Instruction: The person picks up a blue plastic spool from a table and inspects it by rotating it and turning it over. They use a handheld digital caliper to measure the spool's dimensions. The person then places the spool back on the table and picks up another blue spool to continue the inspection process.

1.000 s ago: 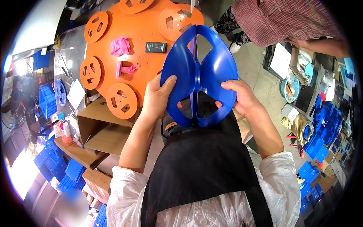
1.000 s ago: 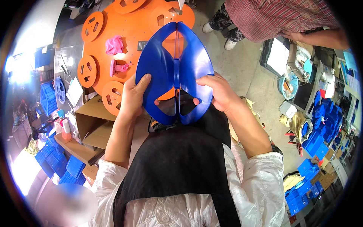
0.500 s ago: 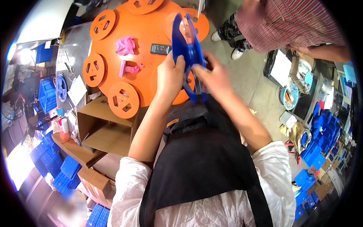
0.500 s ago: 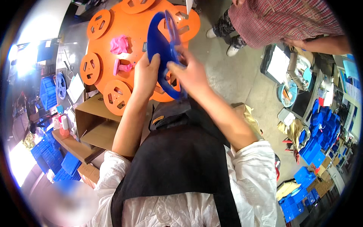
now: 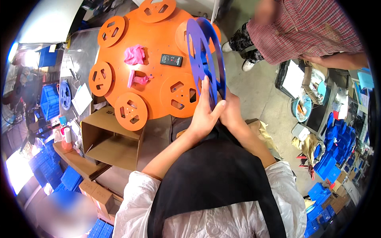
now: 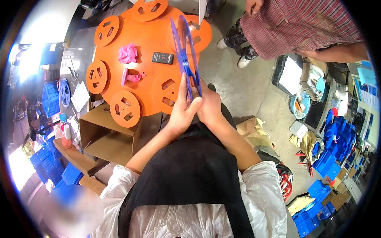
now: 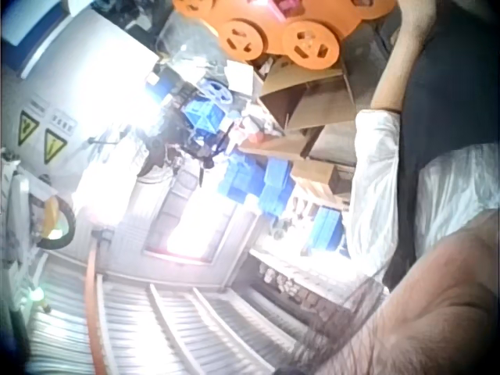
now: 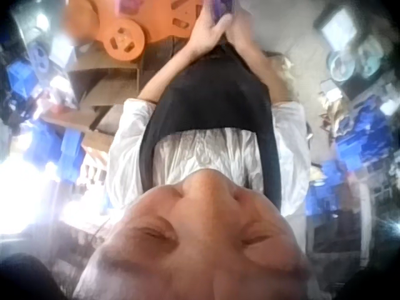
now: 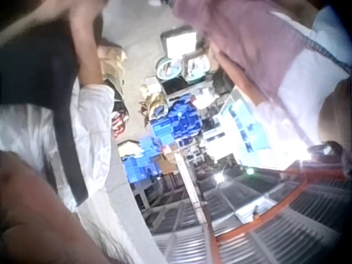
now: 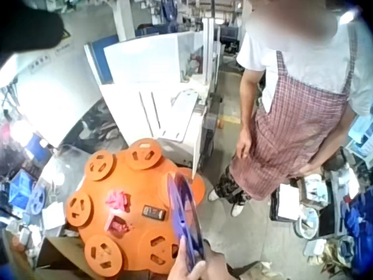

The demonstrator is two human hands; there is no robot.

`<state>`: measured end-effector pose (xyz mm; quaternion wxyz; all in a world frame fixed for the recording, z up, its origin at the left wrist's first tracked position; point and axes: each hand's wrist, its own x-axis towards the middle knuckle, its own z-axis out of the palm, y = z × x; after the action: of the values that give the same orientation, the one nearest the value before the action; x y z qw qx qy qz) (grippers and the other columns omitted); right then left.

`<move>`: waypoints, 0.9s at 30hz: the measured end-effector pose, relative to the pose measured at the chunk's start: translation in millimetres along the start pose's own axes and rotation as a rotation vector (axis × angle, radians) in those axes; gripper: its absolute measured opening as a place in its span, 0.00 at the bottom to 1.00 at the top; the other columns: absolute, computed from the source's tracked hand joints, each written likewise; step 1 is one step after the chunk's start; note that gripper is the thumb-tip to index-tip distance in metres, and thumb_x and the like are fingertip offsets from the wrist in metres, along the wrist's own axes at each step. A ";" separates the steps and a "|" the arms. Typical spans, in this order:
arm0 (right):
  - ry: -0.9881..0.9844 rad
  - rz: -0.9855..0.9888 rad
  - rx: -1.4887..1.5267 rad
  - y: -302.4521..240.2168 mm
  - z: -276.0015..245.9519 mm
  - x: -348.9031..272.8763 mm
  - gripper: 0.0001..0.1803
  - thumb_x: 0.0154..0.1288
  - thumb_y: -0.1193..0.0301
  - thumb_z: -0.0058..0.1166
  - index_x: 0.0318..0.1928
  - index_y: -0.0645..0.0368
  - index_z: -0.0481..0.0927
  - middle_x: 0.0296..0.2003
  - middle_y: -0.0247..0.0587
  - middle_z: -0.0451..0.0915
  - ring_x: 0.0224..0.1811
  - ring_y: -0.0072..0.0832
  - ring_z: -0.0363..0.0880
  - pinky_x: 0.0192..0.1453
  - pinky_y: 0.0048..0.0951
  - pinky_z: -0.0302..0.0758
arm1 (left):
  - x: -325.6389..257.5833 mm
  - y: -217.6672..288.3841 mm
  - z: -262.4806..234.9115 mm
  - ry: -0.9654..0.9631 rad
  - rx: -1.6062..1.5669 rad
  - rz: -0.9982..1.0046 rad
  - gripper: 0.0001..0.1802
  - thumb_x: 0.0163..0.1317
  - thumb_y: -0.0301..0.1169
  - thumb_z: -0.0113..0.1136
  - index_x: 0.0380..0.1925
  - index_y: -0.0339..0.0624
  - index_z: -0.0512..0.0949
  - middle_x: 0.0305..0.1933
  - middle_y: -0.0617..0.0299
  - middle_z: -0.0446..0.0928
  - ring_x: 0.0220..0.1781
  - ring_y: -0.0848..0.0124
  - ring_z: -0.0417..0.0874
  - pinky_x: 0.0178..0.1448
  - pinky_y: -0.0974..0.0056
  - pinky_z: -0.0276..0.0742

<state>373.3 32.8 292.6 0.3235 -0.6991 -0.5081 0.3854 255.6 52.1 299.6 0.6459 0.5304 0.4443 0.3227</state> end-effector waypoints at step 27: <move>-0.458 0.314 0.509 -7.0 -75.9 41.4 0.17 0.63 0.64 0.61 0.45 0.66 0.80 0.38 0.36 0.81 0.41 0.22 0.78 0.49 0.25 0.74 | -21.4 30.4 -101.8 0.064 -0.245 -0.485 0.15 0.60 0.21 0.61 0.46 0.27 0.77 0.42 0.54 0.82 0.41 0.70 0.82 0.49 0.66 0.79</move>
<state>443.7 69.8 327.3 0.3019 -0.5613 -0.3420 0.6905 155.6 80.6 329.7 0.7493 0.3158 0.5362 0.2264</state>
